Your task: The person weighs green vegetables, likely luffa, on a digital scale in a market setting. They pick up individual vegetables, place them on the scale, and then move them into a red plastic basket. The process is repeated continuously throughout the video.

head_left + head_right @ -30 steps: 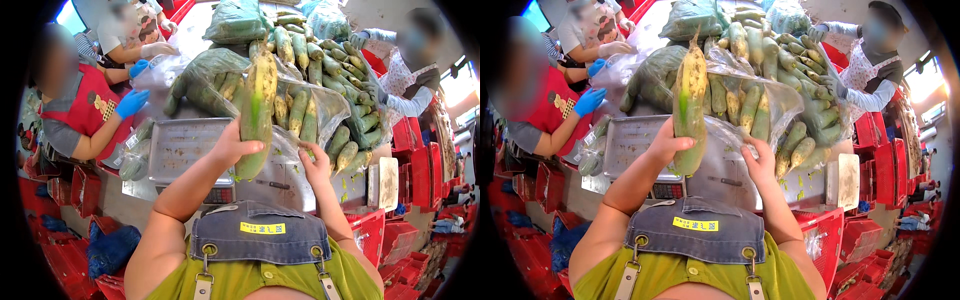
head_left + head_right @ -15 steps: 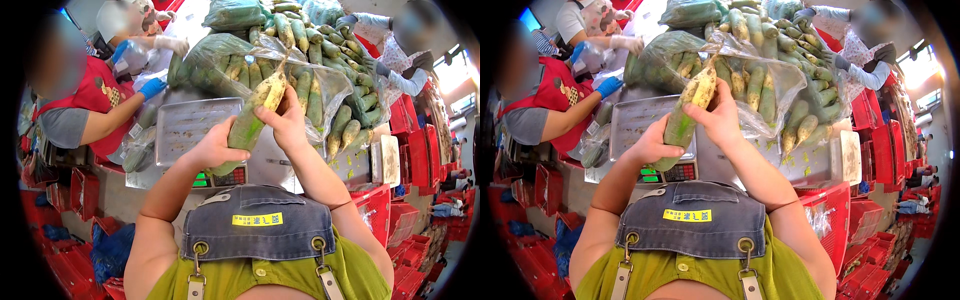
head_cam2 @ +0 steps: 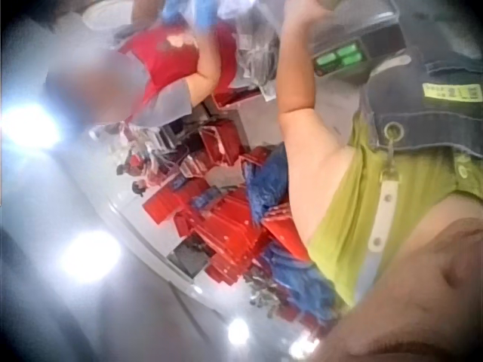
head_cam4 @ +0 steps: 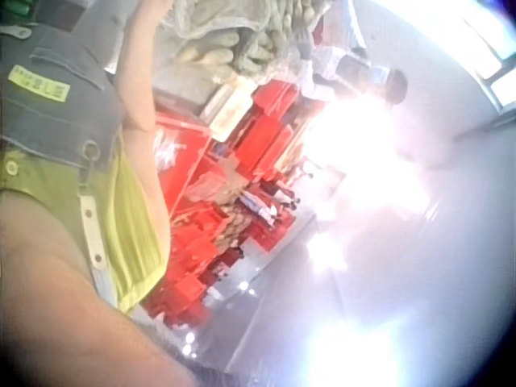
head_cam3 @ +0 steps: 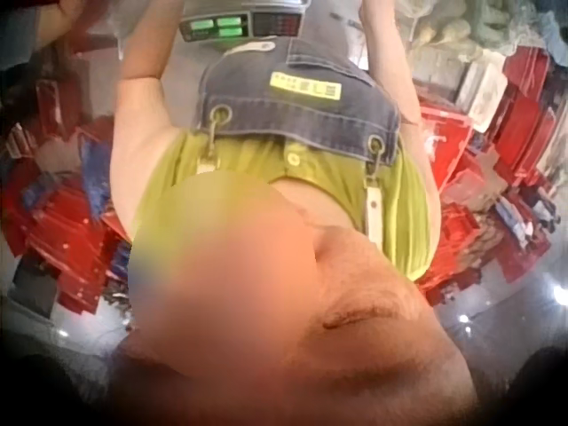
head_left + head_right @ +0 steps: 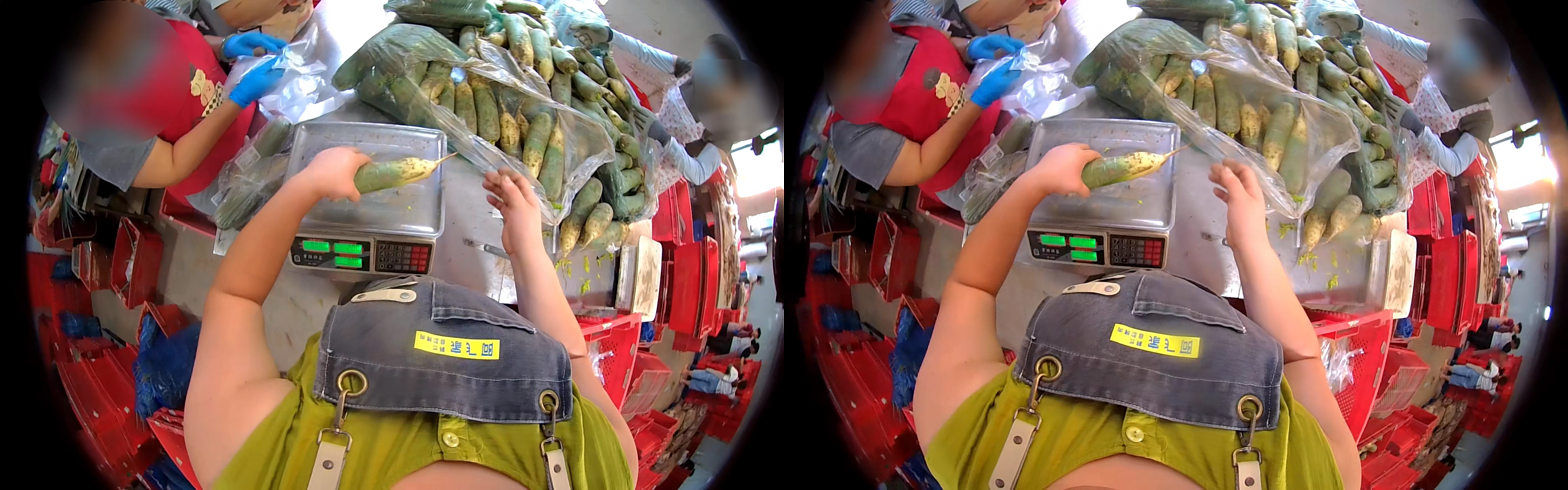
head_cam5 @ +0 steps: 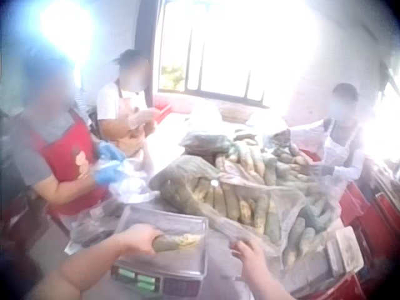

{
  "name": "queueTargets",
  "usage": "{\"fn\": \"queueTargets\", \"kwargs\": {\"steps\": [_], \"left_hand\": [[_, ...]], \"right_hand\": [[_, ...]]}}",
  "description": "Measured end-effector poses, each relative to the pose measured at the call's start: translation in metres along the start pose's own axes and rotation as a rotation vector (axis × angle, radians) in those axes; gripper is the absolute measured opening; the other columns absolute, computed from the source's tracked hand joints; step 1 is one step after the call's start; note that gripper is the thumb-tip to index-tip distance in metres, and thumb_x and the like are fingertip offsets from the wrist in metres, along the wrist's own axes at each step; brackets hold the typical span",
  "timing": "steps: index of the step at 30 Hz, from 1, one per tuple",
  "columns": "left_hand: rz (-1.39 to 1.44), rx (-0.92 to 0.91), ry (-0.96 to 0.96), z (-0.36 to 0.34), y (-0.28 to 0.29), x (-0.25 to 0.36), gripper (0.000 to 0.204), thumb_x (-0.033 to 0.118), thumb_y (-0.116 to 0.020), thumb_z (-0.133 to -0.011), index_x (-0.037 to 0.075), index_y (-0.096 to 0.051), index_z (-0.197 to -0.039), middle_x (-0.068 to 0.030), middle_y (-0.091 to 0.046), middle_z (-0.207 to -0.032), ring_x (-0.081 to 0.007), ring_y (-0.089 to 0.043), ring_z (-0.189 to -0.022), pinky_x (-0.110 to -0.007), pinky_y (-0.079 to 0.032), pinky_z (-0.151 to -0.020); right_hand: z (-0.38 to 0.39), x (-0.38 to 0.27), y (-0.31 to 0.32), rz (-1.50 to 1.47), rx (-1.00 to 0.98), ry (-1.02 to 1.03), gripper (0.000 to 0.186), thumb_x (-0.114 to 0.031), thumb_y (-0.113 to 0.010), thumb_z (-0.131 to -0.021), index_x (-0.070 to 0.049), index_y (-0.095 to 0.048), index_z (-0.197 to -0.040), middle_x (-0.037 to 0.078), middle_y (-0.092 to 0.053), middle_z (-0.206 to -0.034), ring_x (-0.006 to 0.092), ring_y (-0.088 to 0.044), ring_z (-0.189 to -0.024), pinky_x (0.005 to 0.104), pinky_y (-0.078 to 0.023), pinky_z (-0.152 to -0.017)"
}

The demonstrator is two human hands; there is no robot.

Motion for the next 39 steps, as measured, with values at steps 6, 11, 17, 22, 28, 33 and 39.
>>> {"fn": "queueTargets", "kwargs": {"steps": [6, 11, 17, 22, 28, 33, 39], "left_hand": [[-0.008, 0.14, -0.136, 0.004, -0.007, -0.032, 0.07, 0.028, -0.076, -0.056, 0.006, -0.057, -0.12, -0.0171, -0.057, -0.116, -0.0358, -0.051, -0.108, -0.04, -0.042, -0.092], [0.445, 0.172, -0.054, 0.021, 0.014, -0.058, 0.048, 0.027, -0.059, -0.086, 0.0, -0.052, -0.125, -0.0159, -0.057, -0.122, -0.0266, -0.051, -0.115, -0.034, -0.037, -0.1], [0.847, 0.48, 0.052, 0.043, 0.02, -0.1, 0.036, 0.025, -0.049, -0.096, -0.002, -0.058, -0.117, -0.0072, -0.063, -0.108, -0.0146, -0.056, -0.101, -0.028, -0.041, -0.093], [0.816, 0.649, 0.103, 0.066, 0.03, -0.11, 0.029, 0.023, -0.054, -0.093, -0.001, -0.065, -0.104, -0.0024, -0.065, -0.099, -0.0109, -0.057, -0.094, -0.025, -0.043, -0.087], [0.497, 0.539, 0.088, 0.076, 0.016, -0.102, 0.029, 0.014, -0.063, -0.082, 0.001, -0.062, -0.109, -0.0079, -0.063, -0.106, -0.0171, -0.056, -0.101, -0.028, -0.042, -0.09], [0.153, 0.542, 0.088, 0.08, -0.001, -0.092, 0.055, 0.021, -0.073, -0.068, 0.006, -0.057, -0.119, -0.0148, -0.054, -0.122, -0.0291, -0.052, -0.111, -0.038, -0.042, -0.093], [-0.074, 0.417, 0.144, 0.05, -0.025, -0.066, 0.066, 0.025, -0.076, -0.057, 0.008, -0.057, -0.119, -0.0152, -0.054, -0.12, -0.0322, -0.052, -0.107, -0.04, -0.042, -0.092]], "right_hand": [[0.026, 0.029, 0.018, 0.162, 0.021, 0.038, 0.023, -0.017, -0.05, -0.092, -0.004, -0.057, -0.11, 0.005, -0.062, -0.108, 0.0143, -0.056, -0.1, 0.0273, -0.04, -0.086], [0.031, 0.041, 0.04, 0.242, 0.059, 0.057, 0.02, -0.017, -0.05, -0.093, -0.004, -0.063, -0.101, 0.003, -0.065, -0.1, 0.0122, -0.057, -0.096, 0.0261, -0.041, -0.084], [0.034, 0.055, 0.059, 0.189, 0.158, 0.06, 0.019, -0.018, -0.05, -0.094, -0.004, -0.062, -0.09, 0.005, -0.065, -0.087, 0.014, -0.058, -0.084, 0.0283, -0.042, -0.082], [0.03, 0.053, 0.058, 0.209, 0.174, 0.125, 0.028, -0.022, -0.047, -0.096, -0.002, -0.058, -0.079, 0.005, -0.06, -0.072, 0.0133, -0.053, -0.075, 0.0286, -0.04, -0.078], [0.029, 0.042, 0.052, 0.248, 0.161, 0.084, 0.034, -0.025, -0.047, -0.097, -0.001, -0.058, -0.075, 0.005, -0.057, -0.067, 0.0118, -0.049, -0.067, 0.0273, -0.04, -0.073], [0.024, 0.048, 0.059, 0.191, 0.136, 0.131, 0.029, -0.021, -0.05, -0.095, -0.001, -0.058, -0.076, 0.005, -0.058, -0.07, 0.0126, -0.052, -0.072, 0.0265, -0.041, -0.075], [0.023, 0.055, 0.066, 0.256, 0.147, 0.128, 0.014, -0.01, -0.052, -0.091, -0.003, -0.058, -0.081, 0.005, -0.06, -0.079, 0.0134, -0.054, -0.076, 0.0261, -0.041, -0.08]]}}
Point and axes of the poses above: each hand's wrist, its own z-axis away from the middle knuckle, its own y-axis out of the back of the hand, x = y × z, the point moved 1 cm from there along -z, towards the middle knuckle
